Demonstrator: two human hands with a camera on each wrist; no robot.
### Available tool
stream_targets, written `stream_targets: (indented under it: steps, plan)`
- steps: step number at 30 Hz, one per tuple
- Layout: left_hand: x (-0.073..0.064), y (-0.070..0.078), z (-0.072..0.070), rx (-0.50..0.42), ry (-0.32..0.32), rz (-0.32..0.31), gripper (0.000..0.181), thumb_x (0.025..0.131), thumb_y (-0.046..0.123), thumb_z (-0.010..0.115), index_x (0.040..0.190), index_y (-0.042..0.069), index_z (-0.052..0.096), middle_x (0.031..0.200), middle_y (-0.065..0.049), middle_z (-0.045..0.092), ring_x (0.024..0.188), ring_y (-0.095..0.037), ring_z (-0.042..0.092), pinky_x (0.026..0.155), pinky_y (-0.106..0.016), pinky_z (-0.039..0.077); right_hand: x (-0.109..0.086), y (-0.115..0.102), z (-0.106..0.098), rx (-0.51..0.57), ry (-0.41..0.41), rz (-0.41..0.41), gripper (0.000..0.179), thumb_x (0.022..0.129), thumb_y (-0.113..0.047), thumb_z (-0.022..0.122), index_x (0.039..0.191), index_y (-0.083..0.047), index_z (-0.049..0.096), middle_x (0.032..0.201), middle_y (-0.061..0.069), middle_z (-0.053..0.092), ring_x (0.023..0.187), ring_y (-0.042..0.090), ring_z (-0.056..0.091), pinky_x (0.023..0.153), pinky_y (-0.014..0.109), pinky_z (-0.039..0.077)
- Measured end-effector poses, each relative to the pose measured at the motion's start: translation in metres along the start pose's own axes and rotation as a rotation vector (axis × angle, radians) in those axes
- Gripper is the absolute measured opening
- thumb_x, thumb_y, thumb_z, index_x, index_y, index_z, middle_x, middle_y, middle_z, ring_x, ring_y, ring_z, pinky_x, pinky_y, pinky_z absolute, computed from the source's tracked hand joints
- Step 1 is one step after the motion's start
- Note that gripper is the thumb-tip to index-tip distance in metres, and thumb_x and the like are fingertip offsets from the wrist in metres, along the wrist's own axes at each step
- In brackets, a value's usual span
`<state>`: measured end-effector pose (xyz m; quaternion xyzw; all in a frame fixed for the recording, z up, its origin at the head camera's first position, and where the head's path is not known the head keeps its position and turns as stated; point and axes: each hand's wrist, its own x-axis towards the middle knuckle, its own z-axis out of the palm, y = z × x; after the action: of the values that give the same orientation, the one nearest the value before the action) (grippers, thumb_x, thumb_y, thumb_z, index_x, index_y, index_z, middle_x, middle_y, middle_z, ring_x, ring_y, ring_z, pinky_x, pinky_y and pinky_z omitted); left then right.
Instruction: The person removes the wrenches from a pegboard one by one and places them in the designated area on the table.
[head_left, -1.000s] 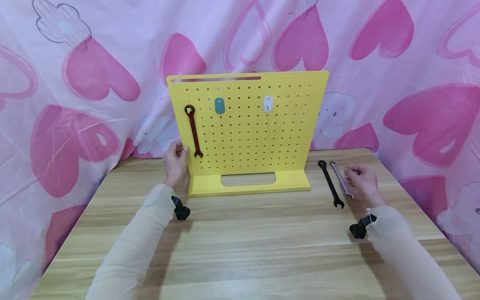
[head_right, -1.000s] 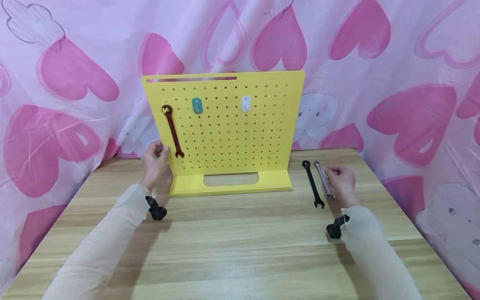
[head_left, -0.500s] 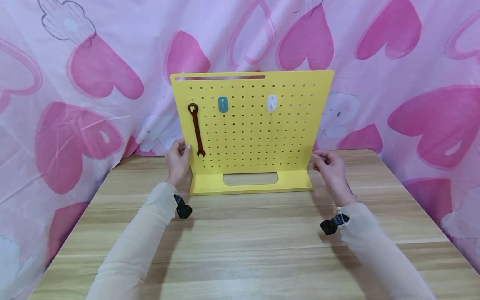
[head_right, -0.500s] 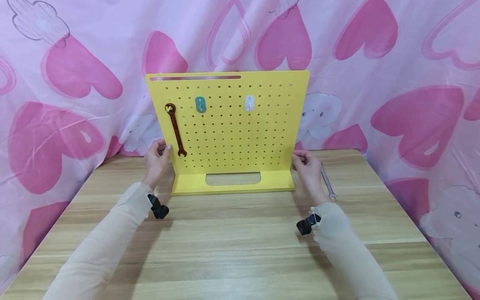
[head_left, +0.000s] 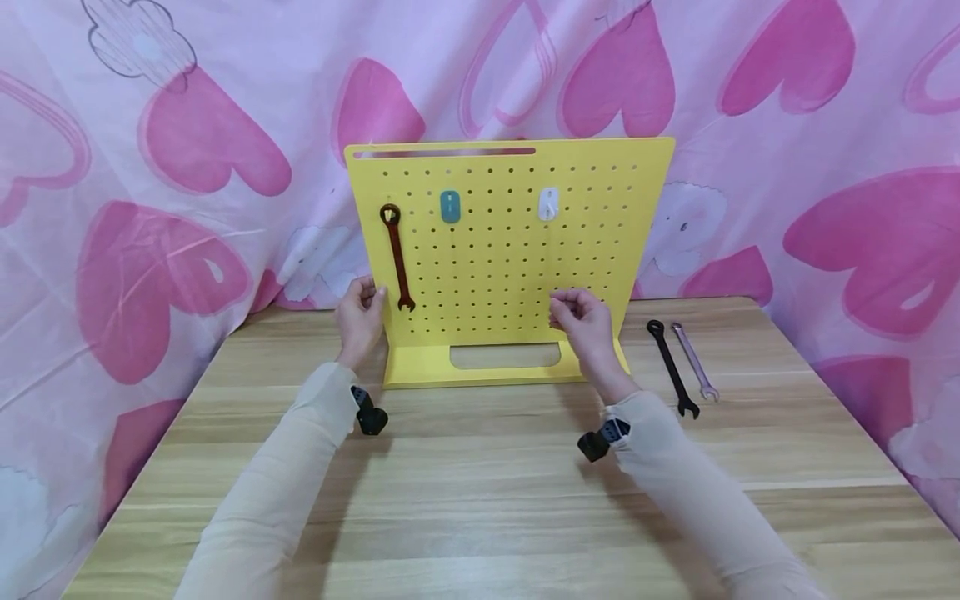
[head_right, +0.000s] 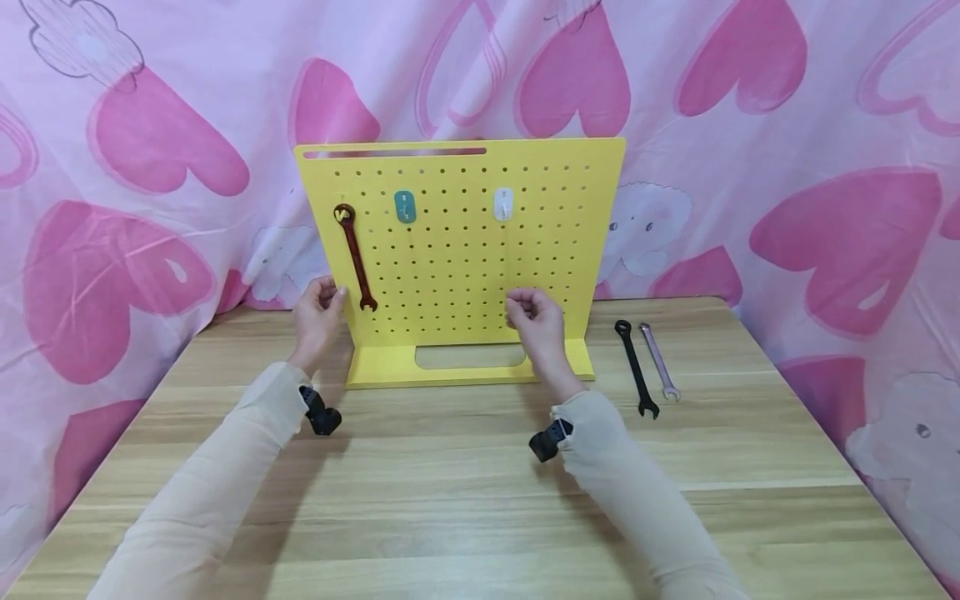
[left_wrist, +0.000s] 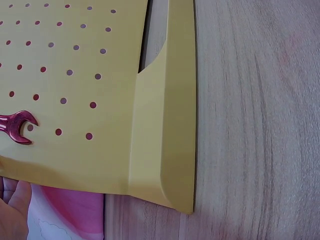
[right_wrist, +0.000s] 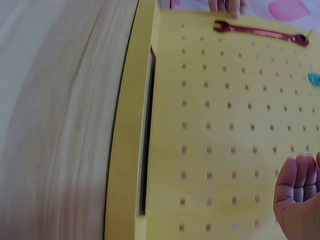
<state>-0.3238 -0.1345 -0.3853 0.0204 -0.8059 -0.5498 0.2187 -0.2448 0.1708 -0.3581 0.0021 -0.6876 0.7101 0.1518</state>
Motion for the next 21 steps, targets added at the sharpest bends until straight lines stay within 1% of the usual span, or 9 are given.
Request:
stream_targets:
  steps: [9, 13, 17, 21]
  plan:
    - [0.0, 0.002, -0.001, 0.01, -0.003, 0.011, 0.026, 0.093, 0.012, 0.058, 0.114, -0.003, 0.058, 0.104, -0.019, 0.062, 0.089, -0.021, 0.054, 0.078, -0.024, 0.044, 0.001, 0.005, 0.04, 0.004, -0.073, 0.0, 0.023, 0.091, -0.002, 0.058, 0.109, 0.012, 0.056, 0.084, -0.002, 0.059, 0.074, 0.005, 0.059, 0.074, 0.021, 0.055]
    - [-0.001, 0.002, -0.001, 0.01, -0.011, 0.011, 0.026, 0.093, 0.013, 0.058, 0.114, -0.002, 0.058, 0.105, -0.019, 0.062, 0.09, -0.022, 0.054, 0.078, -0.025, 0.044, 0.002, 0.009, 0.056, -0.005, -0.093, 0.0, 0.023, 0.091, -0.002, 0.058, 0.109, 0.011, 0.057, 0.089, 0.005, 0.06, 0.078, 0.009, 0.06, 0.076, 0.022, 0.055]
    - [-0.001, 0.001, -0.002, 0.011, -0.012, 0.024, 0.025, 0.093, 0.013, 0.057, 0.113, -0.003, 0.058, 0.103, -0.019, 0.062, 0.089, -0.021, 0.053, 0.078, -0.024, 0.043, 0.004, 0.012, 0.071, 0.014, -0.104, -0.007, 0.024, 0.09, -0.001, 0.059, 0.11, 0.012, 0.057, 0.095, 0.015, 0.061, 0.078, 0.009, 0.06, 0.076, 0.022, 0.055]
    - [-0.001, 0.0, -0.002, -0.002, -0.007, 0.039, 0.025, 0.092, 0.013, 0.058, 0.11, -0.004, 0.059, 0.101, -0.019, 0.062, 0.087, -0.019, 0.052, 0.075, -0.021, 0.042, 0.006, 0.013, 0.087, 0.005, -0.108, -0.02, 0.022, 0.089, 0.0, 0.06, 0.108, 0.01, 0.059, 0.096, 0.018, 0.062, 0.077, 0.009, 0.059, 0.077, 0.023, 0.055]
